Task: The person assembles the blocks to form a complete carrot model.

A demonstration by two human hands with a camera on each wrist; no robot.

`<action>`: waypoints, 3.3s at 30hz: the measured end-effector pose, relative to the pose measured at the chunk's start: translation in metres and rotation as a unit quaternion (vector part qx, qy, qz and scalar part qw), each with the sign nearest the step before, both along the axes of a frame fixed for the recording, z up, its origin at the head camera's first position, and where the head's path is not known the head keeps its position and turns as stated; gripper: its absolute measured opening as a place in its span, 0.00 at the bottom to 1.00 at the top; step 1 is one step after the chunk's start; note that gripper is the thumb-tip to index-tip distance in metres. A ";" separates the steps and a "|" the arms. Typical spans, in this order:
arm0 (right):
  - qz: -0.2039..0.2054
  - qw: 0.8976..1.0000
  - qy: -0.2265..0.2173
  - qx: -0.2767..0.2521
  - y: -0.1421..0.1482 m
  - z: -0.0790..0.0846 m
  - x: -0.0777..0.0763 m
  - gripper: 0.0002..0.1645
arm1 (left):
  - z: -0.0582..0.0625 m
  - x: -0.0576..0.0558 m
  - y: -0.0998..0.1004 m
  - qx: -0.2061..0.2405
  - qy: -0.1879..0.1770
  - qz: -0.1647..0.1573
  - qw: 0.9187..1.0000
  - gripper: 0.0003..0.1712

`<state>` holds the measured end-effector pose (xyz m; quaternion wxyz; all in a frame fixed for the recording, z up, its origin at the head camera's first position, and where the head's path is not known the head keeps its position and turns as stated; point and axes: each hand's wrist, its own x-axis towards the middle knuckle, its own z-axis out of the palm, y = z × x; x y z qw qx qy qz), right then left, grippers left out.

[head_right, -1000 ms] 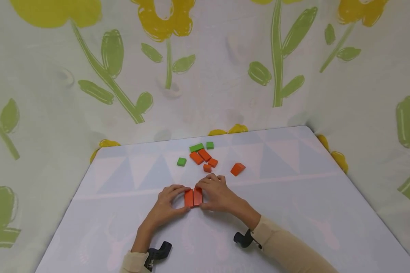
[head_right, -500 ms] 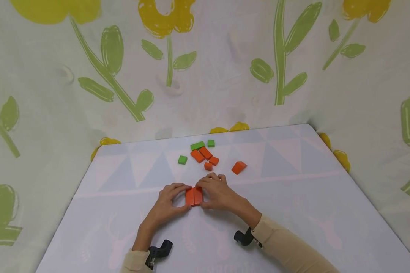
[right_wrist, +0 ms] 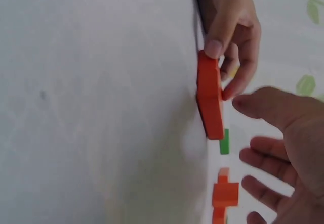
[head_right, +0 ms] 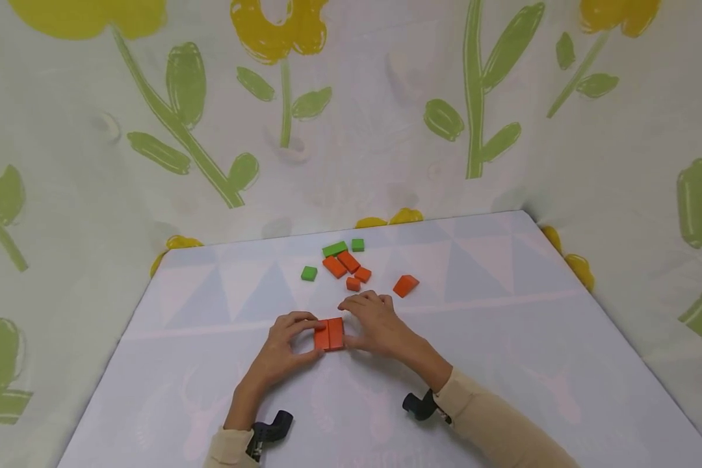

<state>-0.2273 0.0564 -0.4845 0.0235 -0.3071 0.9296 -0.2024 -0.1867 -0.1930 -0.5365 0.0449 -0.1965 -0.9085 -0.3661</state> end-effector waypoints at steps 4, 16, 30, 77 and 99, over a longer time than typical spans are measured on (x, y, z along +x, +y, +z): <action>-0.068 0.997 0.041 -0.007 0.015 0.008 -0.012 0.32 | 0.001 0.001 -0.001 0.000 0.004 0.006 1.000 0.24; -0.118 0.992 0.041 0.022 0.084 0.008 -0.055 0.29 | -0.001 0.000 -0.001 0.007 -0.012 -0.003 1.000 0.25; -0.081 0.996 0.035 0.016 0.067 0.008 -0.076 0.29 | 0.000 0.002 0.001 0.013 -0.015 -0.002 1.000 0.24; 0.057 0.988 -0.042 0.139 -0.010 0.025 -0.160 0.36 | -0.003 0.002 -0.002 0.025 0.030 -0.023 0.999 0.23; 0.085 0.989 0.116 0.036 0.025 0.051 -0.061 0.32 | -0.002 0.001 -0.001 0.024 0.012 -0.013 1.000 0.23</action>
